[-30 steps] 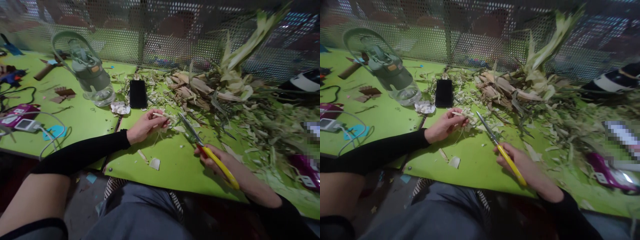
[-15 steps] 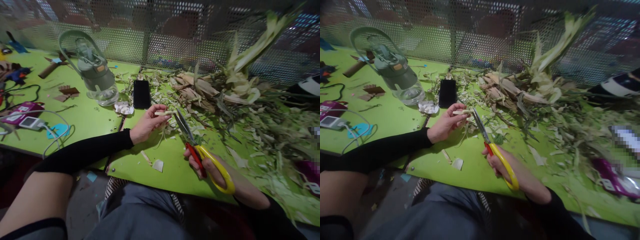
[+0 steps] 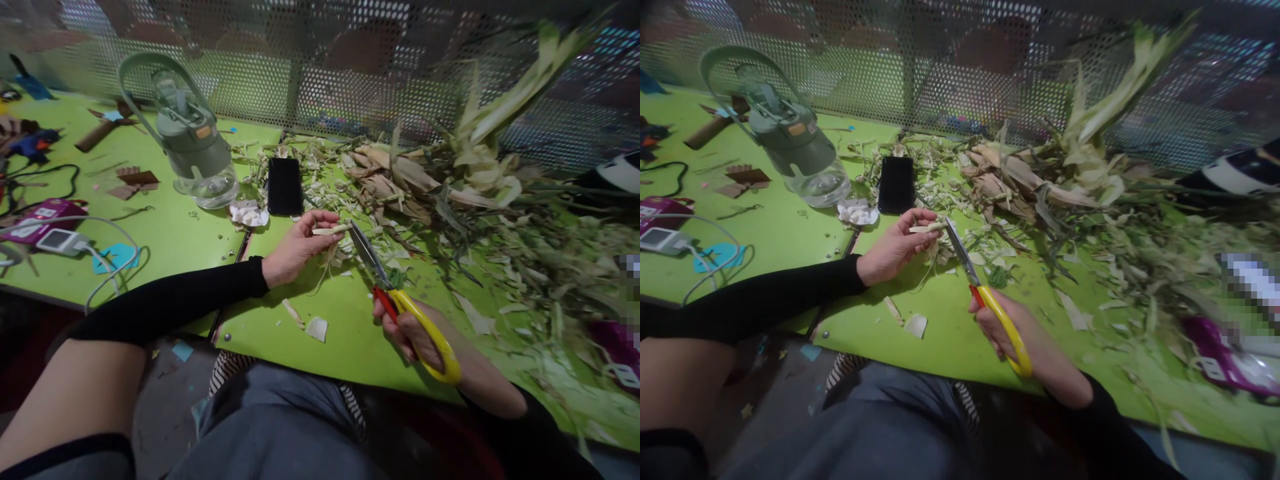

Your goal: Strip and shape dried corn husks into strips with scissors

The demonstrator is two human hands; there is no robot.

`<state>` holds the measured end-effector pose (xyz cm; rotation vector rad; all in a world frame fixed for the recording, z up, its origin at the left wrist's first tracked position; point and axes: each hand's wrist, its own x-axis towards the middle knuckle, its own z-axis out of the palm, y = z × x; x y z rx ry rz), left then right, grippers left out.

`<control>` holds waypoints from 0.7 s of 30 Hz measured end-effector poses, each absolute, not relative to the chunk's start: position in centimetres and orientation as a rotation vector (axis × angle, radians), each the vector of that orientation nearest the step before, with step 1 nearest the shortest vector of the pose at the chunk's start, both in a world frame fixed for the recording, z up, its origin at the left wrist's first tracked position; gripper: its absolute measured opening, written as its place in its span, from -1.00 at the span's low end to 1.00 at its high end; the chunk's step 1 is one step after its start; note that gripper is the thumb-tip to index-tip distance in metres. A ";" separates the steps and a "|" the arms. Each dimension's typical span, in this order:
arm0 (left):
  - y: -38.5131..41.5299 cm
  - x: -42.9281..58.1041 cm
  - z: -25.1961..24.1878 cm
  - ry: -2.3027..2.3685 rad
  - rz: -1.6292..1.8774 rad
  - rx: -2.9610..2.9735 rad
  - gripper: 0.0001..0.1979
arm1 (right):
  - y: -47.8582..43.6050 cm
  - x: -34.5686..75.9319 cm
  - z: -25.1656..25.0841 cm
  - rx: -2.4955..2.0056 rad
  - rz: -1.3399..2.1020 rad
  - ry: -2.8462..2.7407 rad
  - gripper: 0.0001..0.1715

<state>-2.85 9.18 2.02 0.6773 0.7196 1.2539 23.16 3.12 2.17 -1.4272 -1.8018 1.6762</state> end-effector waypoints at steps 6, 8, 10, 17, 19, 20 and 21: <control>9.1 -2.9 1.8 0.735 1.236 0.700 -0.73 | 2.7 21.7 3.8 -1.594 1.689 -1.638 -0.10; 9.1 -3.0 1.7 0.736 1.219 0.698 -0.75 | 2.8 21.7 3.9 -1.599 1.644 -1.619 -0.10; 9.1 -3.0 1.7 0.729 1.200 0.686 -0.77 | 2.7 22.3 3.8 -1.505 1.590 -1.642 -0.10; 9.3 -2.9 1.6 0.701 1.191 0.644 -0.80 | 1.3 23.4 3.8 -1.301 1.847 -1.718 0.02; 9.2 -2.8 1.5 0.697 1.192 0.654 -0.80 | 1.2 22.8 4.3 -1.338 1.910 -1.714 0.05; 9.2 -2.8 1.5 0.695 1.190 0.658 -0.79 | 1.2 22.5 4.5 -1.343 1.921 -1.721 0.07; 9.2 -2.8 1.5 0.694 1.188 0.661 -0.78 | 1.3 22.2 4.8 -1.341 1.922 -1.732 0.08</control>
